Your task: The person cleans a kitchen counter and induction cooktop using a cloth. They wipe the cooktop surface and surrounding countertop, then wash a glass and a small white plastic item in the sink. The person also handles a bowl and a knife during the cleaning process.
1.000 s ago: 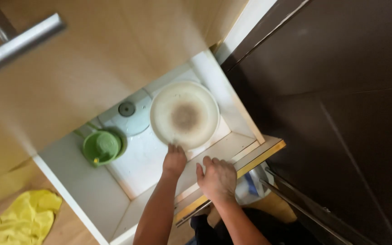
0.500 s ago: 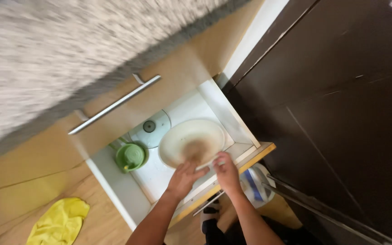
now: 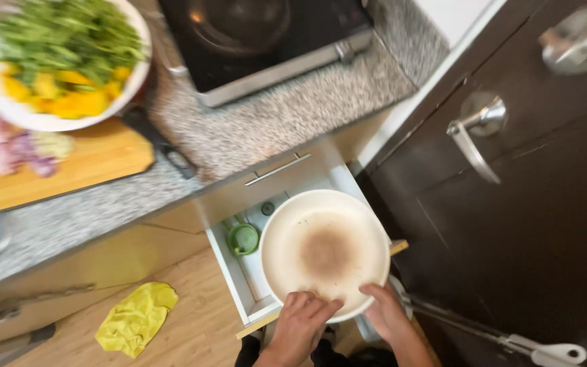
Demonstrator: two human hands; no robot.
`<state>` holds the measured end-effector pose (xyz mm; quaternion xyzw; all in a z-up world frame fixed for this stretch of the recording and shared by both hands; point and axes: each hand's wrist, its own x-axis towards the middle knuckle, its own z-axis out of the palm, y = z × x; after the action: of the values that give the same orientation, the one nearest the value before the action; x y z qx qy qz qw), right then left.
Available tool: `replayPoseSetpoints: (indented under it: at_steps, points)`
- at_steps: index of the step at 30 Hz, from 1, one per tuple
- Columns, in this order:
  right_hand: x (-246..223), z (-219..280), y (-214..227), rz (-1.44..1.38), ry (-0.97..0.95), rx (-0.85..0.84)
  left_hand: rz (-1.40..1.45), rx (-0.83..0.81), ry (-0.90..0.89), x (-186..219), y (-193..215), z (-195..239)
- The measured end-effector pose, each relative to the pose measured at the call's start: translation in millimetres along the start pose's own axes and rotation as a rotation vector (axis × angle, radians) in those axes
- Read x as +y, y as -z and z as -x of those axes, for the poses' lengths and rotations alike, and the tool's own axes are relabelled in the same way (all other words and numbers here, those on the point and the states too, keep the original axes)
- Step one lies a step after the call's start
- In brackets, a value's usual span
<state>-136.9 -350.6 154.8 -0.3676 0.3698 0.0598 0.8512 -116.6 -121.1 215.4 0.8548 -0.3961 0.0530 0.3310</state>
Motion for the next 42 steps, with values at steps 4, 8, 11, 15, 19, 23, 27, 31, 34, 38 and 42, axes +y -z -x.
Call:
replayPoseSetpoints:
  at_steps: [4,8,11,15,19,23,27,31,34,38,42]
  points:
    - [-34,63,-12,0.007,0.024,0.025,0.081,0.128,0.049,27,47,6]
    - [-64,112,-30,0.057,0.001,-0.007,0.202,0.416,0.326,47,70,17]
    - [-55,99,10,-0.110,0.099,-0.540,0.690,0.552,0.667,55,91,24]
    - [-46,80,24,-0.040,0.115,-0.902,1.454,0.471,0.869,54,78,60]
    - [-73,134,-79,0.201,-0.069,-0.217,1.550,0.574,0.838,61,110,69]
    - [-80,128,-136,0.963,0.435,-0.101,1.393,0.718,0.943,50,147,69]
    - [-71,133,-207,1.697,1.305,-0.159,1.228,0.771,0.914,32,178,70]
    - [-43,90,-252,2.089,1.582,0.115,1.369,0.854,0.878,12,197,60]
    - [-36,67,-277,2.174,1.572,0.229,1.218,0.837,0.781,0,199,55]
    - [-30,66,-306,2.034,1.450,-0.028,1.121,0.790,0.671,-10,208,51]
    - [-47,103,-340,1.801,1.054,-0.548,1.138,0.798,0.537,-22,212,52]
